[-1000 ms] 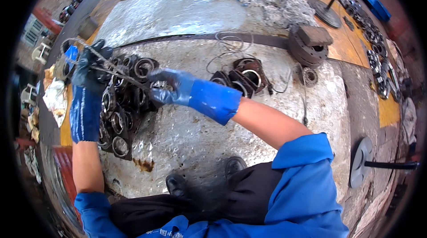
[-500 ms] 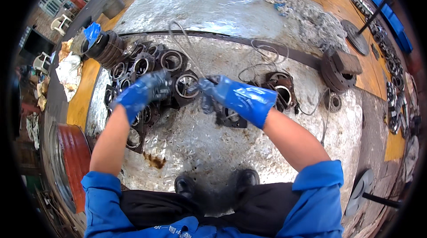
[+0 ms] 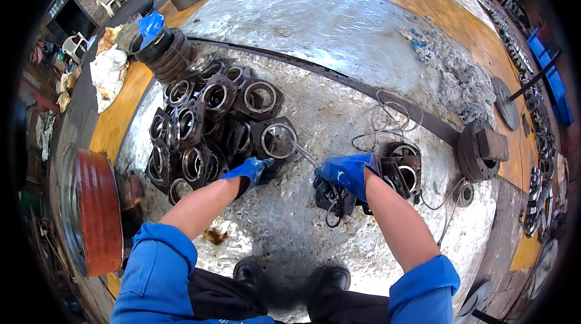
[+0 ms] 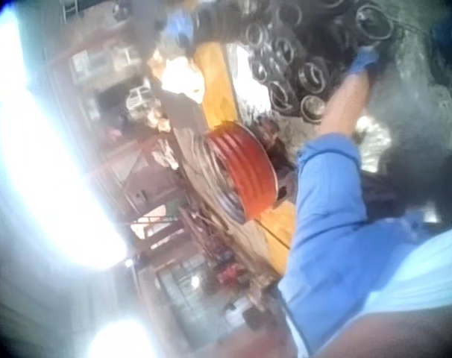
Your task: The person, wearing blue gloves, picks up and moves various oily mechanical parts from a pile on the floor into smaller organized groups, while also pulling out long wire-like components.
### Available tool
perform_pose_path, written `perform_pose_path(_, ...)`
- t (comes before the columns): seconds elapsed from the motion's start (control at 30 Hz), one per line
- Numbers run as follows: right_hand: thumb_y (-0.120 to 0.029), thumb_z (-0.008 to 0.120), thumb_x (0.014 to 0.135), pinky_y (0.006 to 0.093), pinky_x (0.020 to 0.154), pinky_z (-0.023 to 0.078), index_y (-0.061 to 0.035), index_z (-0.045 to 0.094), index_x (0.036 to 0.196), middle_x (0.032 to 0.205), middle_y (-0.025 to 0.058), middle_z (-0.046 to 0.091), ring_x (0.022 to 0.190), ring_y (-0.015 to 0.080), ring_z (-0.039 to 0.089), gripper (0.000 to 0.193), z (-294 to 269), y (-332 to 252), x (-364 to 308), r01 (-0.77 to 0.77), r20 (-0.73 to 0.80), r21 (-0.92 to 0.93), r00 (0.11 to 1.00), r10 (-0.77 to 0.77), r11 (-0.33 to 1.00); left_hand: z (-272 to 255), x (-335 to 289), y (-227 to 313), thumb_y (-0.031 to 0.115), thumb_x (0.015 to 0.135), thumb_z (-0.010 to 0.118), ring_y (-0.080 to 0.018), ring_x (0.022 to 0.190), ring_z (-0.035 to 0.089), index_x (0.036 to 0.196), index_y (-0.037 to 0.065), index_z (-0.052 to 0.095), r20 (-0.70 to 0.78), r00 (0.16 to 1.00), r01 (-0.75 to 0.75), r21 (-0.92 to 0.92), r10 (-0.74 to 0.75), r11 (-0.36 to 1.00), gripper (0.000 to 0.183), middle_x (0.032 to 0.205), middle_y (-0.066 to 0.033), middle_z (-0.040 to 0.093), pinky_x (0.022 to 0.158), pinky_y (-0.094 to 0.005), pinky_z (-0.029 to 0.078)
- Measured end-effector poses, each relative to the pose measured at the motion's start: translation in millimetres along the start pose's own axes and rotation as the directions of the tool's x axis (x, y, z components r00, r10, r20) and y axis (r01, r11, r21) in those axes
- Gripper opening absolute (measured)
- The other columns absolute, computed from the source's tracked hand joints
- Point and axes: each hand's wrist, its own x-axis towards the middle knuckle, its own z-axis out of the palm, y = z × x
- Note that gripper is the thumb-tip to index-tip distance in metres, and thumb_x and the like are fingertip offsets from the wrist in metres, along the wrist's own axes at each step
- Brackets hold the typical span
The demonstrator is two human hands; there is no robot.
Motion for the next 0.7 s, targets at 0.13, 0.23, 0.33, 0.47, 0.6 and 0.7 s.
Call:
perform_pose_path(0.13, -0.037, 0.049, 0.104, 0.0318, 0.06, 0.047, -0.0089, 0.075, 0.112, 0.069, 0.0049, 0.067, 0.064, 0.0121, 0.059, 0.039, 2.7, 16.0, 16.4, 0.071, -0.015, -0.055, 0.997, -0.072, 0.996, -7.3, 23.1, -16.9, 0.02, 0.096, 0.071, -0.0186, 0.085, 0.068, 0.121, 0.0, 0.066, -0.066, 0.986, -0.154, -0.002, 0.153, 0.988, 0.032, 0.104, -0.0098, 0.073, 0.077, -0.0336, 0.055)
perform_pose_path(0.23, -0.037, 0.049, 0.104, 0.0322, 0.061, 0.047, -0.0082, 0.075, 0.112, 0.069, 0.0054, 0.068, 0.064, 0.0124, 0.06, 0.039, 15.6, 15.8, 30.8, 0.178, -0.017, -0.124, 0.983, -0.182, 0.976, -47.3, 55.9, -51.6, 0.009, 0.093, 0.072, -0.0241, 0.067, 0.071, 0.106, -0.003, 0.069, -0.005, 0.962, -0.27, 0.15, 0.274, 0.951, 0.018, 0.087, -0.0145, 0.074, 0.059, -0.0379, 0.059)
perform_pose_path(0.33, -0.037, 0.05, 0.103, 0.0336, 0.062, 0.048, -0.0062, 0.074, 0.111, 0.072, 0.0077, 0.069, 0.067, 0.0136, 0.062, 0.04, 30.0, 6.9, 19.6, 0.142, -0.028, -0.182, 0.988, -0.149, 0.973, -36.2, 36.2, -28.6, 0.018, 0.087, 0.079, -0.0185, 0.072, 0.066, 0.106, -0.001, 0.073, 0.079, 0.99, -0.139, 0.429, 0.116, 0.893, 0.028, 0.085, -0.0105, 0.074, 0.068, -0.0366, 0.053)
perform_pose_path(0.47, -0.041, 0.052, 0.102, 0.0383, 0.069, 0.05, -0.0023, 0.07, 0.113, 0.083, 0.0134, 0.073, 0.075, 0.0189, 0.067, 0.044, 67.7, -9.5, 28.3, 0.226, -0.075, -0.391, 0.958, -0.275, 0.892, -27.8, -24.5, -30.8, 0.023, 0.087, 0.078, -0.0191, 0.065, 0.067, 0.102, 0.005, 0.075, 0.131, 0.965, -0.251, 0.711, 0.228, 0.657, 0.024, 0.078, -0.0094, 0.073, 0.062, -0.0372, 0.052)
perform_pose_path(0.6, -0.048, 0.054, 0.1, 0.0378, 0.085, 0.051, -0.004, 0.065, 0.125, 0.105, 0.0175, 0.073, 0.095, 0.0233, 0.068, 0.051, 86.2, -16.1, 23.3, 0.186, 0.063, -0.403, 0.983, -0.175, 0.896, 1.0, -70.1, -22.9, 0.042, 0.088, 0.069, -0.0379, 0.079, 0.069, 0.104, 0.016, 0.074, 0.223, 0.937, -0.307, 0.893, 0.269, 0.33, 0.031, 0.089, -0.0179, 0.072, 0.07, -0.0454, 0.053)
perform_pose_path(0.7, -0.049, 0.055, 0.1, 0.037, 0.088, 0.05, -0.0046, 0.065, 0.126, 0.108, 0.0175, 0.072, 0.098, 0.0231, 0.068, 0.052, 98.2, -13.5, 10.6, 0.214, 0.035, -0.461, 0.974, -0.224, 0.861, 11.5, -77.2, -27.0, 0.038, 0.089, 0.07, -0.0331, 0.081, 0.07, 0.114, 0.015, 0.071, 0.36, 0.878, -0.466, 0.789, 0.315, 0.399, 0.033, 0.091, -0.0156, 0.073, 0.075, -0.0425, 0.053)
